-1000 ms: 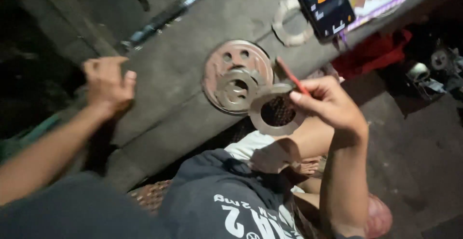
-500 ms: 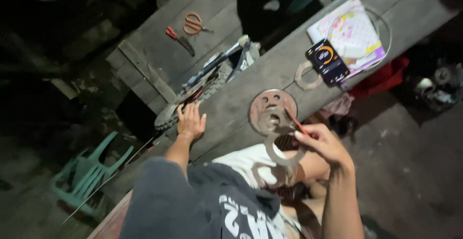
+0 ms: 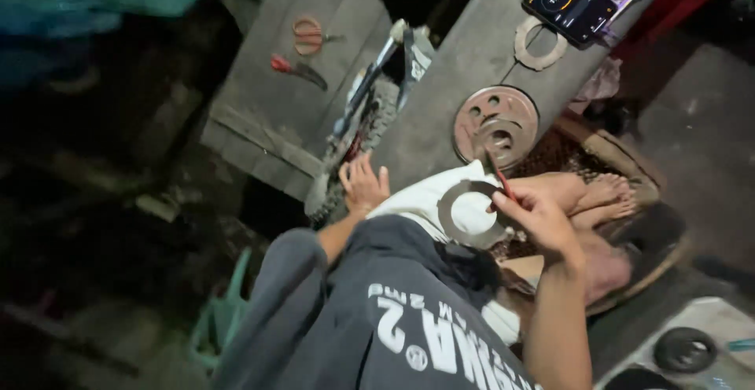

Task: The person sits on a mat and uses a red sanding stick to smooth the edges of a circular metal part held in their left hand. They rotate the part to sand different sections of the inner and outer rims. Other metal parts and tools are visible on the floor nearby.

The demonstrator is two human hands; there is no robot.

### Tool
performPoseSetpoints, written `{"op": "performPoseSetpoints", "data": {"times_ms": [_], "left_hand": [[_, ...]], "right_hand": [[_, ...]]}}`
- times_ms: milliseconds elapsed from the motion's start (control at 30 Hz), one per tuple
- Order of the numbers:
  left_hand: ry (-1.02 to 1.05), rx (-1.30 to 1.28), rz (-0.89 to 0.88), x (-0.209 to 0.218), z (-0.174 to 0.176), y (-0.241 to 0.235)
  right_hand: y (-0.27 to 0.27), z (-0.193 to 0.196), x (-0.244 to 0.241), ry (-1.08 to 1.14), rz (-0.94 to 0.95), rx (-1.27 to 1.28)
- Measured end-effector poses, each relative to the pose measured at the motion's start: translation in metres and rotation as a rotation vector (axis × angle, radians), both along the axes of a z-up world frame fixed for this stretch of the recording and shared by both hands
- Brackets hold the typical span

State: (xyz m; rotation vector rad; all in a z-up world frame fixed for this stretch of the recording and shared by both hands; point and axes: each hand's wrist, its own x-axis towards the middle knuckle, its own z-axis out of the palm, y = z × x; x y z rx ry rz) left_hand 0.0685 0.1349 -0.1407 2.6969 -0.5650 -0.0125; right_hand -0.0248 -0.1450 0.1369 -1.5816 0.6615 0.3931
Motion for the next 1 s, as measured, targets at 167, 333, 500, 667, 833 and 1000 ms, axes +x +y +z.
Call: {"op": "performPoseSetpoints", "data": {"times_ms": [167,333,500,667,833,1000], "left_hand": [[0.359,-0.439,0.058,0.054,0.055,0.004],[0.768,-0.933,-0.154,0.075,0.137,-0.018],[2.402,-1.355,0.094,0.027,0.202,-0.038],[2.643,-1.53,0.114,0.02,0.257,-0.023],[2.717,-1.673,-0.011,-0.002,0.257,-0.017],[2.586,-1.725,-0.143,-0.011,0.285,-0.02]], "right_hand": [[0.057,-0.01,-0.017,-0.081,-0.27,0.024],[0.102,-0.007,-0.022,-0.154,-0.432,-0.091],[0.148,0.011,-0.032,-0.179,-0.554,-0.316],[0.175,0.024,-0.046,-0.125,-0.566,-0.53],[0.192,0.085,-0.056,0.019,-0.501,-0.707],[0.194,0.106,-0.077,-0.097,-0.332,-1.001]]}}
